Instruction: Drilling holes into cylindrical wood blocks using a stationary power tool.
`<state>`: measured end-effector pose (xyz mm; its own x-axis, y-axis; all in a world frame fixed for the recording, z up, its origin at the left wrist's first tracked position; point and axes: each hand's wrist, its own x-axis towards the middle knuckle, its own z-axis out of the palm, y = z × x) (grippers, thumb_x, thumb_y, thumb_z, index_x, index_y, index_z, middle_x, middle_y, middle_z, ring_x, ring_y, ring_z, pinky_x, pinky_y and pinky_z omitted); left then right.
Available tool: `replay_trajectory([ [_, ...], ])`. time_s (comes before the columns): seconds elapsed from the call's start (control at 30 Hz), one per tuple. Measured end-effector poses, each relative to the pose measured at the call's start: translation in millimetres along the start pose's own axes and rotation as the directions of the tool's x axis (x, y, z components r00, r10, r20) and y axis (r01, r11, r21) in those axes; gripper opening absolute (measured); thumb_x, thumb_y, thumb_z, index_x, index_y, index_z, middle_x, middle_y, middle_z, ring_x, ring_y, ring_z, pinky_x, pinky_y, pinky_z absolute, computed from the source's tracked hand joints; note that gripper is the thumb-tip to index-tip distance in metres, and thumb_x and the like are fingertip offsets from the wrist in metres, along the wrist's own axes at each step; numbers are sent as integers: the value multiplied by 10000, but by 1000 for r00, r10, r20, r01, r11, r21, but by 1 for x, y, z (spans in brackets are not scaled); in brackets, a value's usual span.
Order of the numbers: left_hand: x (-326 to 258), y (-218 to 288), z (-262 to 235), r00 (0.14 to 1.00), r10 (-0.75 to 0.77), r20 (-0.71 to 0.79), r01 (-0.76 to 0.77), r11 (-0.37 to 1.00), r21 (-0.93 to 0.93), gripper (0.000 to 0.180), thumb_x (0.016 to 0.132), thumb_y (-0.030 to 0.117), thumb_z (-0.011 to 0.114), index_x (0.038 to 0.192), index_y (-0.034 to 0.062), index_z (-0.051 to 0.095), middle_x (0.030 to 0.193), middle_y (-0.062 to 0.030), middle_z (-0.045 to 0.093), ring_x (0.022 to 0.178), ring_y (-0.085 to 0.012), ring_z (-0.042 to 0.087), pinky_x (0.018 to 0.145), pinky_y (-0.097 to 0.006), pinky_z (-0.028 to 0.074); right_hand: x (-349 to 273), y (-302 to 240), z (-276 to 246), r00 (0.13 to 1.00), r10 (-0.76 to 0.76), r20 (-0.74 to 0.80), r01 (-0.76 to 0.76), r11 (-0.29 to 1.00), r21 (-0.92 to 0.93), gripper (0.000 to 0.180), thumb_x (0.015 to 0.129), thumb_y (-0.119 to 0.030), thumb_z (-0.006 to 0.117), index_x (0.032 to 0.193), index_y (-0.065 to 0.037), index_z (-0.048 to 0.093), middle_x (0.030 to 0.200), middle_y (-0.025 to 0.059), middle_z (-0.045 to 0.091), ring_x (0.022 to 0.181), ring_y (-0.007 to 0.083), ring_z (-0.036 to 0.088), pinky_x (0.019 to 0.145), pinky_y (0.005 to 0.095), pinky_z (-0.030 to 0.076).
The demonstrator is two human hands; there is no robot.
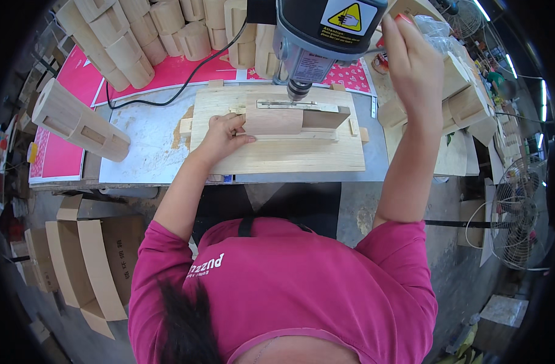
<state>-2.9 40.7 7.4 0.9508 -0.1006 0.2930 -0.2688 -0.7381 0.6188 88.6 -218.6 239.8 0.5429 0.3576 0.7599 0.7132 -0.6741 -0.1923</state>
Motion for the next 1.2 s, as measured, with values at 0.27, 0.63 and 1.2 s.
replay_trajectory([
  [0.27,5,0,3,999,47,11,-47,998,49,387,634,242,761,934,72,585,717,-18,559,710,-174,550,773,-334,296,-109,-11,37,971,226,-82,-186,922,341,92,831,-86,557,838,-20,622,611,117,544,539,214,551,498,311,405],
  [0.63,5,-1,5,998,54,-16,-54,998,35,401,625,249,763,940,64,598,730,-13,569,715,-176,552,772,-336,295,-94,13,44,942,-69,-329,148,964,221,64,794,-42,571,741,-13,592,536,88,468,458,225,460,476,315,378],
  [1.2,18,23,32,998,26,-57,-24,999,37,430,639,333,740,999,128,626,725,12,560,727,-149,526,748,-334,272,-23,3,13,982,62,-178,-51,997,66,288,854,-198,522,630,-18,546,513,138,472,453,260,487,465,301,384],
])
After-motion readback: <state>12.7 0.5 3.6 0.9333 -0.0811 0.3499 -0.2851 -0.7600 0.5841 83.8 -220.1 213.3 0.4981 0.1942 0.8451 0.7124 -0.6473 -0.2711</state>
